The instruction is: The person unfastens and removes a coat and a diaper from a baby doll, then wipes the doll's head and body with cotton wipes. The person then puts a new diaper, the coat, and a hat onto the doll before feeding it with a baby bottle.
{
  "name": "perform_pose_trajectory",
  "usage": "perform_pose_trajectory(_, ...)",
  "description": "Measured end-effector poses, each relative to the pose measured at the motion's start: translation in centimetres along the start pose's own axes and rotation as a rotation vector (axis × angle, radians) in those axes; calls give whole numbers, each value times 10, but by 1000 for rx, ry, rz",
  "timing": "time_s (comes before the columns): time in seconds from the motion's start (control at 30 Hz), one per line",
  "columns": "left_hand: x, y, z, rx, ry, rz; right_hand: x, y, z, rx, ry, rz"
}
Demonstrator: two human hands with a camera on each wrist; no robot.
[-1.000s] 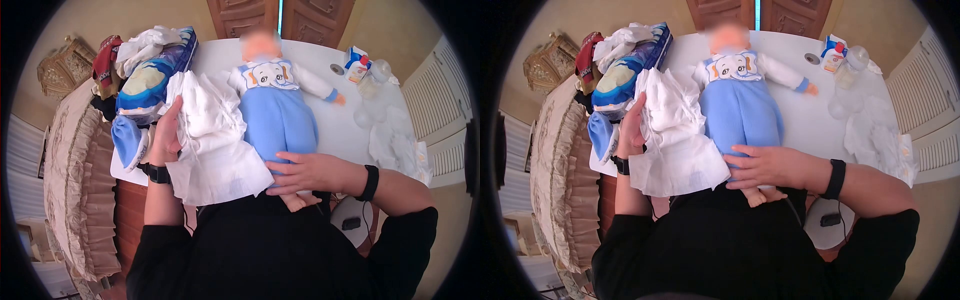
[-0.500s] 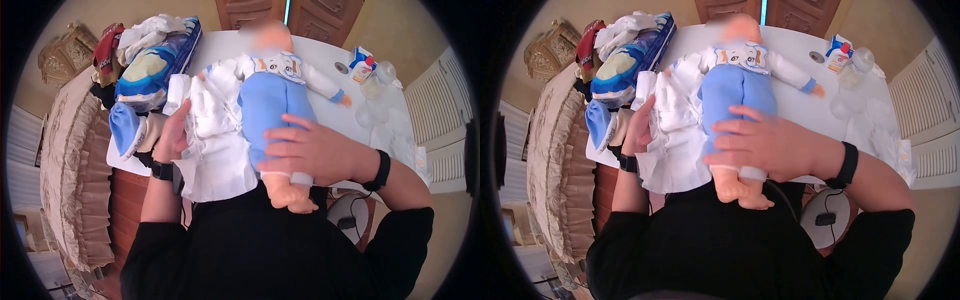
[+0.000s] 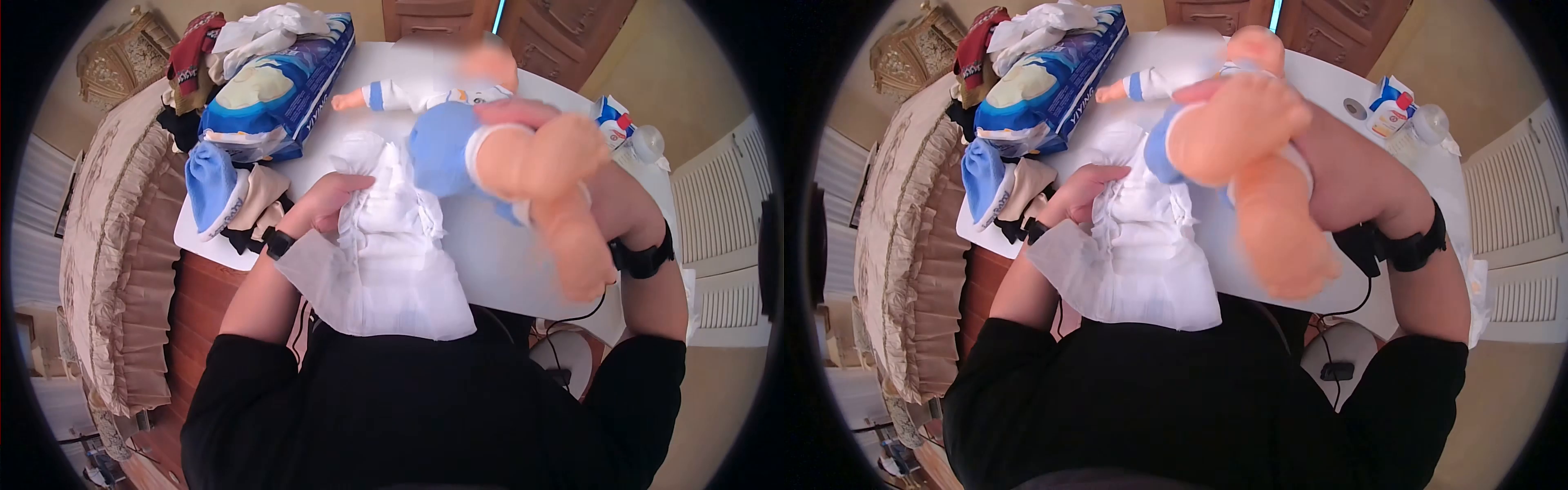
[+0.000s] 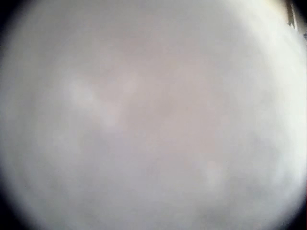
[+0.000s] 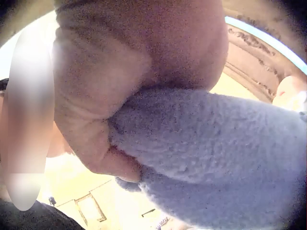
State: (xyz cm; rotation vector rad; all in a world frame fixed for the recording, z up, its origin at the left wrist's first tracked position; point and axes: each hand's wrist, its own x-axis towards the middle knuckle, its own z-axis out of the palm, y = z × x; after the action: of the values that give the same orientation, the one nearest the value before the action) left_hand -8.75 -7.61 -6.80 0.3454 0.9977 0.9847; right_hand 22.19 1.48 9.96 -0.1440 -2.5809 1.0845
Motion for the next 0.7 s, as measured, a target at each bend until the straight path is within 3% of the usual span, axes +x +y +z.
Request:
perform_pose_trajectory(0.03, 0, 2, 3, 57, -41, -76, 2, 8, -6, 2, -1, 0)
perform_pose_trajectory(0.1, 0, 2, 10, 152, -24, -35, 9, 31, -21, -110, 29, -371)
perform_pose_trajectory(0.13, 3, 2, 13, 247, -9, 7, 7, 34, -23, -112, 31, -371)
perform_pose_trajectory(0.2, 12, 2, 17, 257, -34, 18, 8, 38, -24, 308, 151, 17)
perform_pose_trajectory(0.3, 34, 0, 27, 300, -7, 6, 12, 30, -24, 100, 139, -69)
perform_pose_trajectory(0.43, 56, 1, 57, 291, -60, -39, 15, 38, -20, 164, 78, -40)
perform_pose_trajectory(0.5, 73, -4, 63, 146, -185, 13, 16, 32, -18, -66, -22, -77)
perform_pose_trajectory(0.57, 96, -4, 58, 168, -188, -29, 16, 31, -21, -105, -22, -79)
perform_pose_trajectory(0.63, 106, -5, 60, 16, -311, -171, 18, 32, -27, -183, -25, -89)
perform_pose_trajectory(0.7, 104, -3, 67, 42, -235, -178, 21, 34, -32, -261, -29, -101)
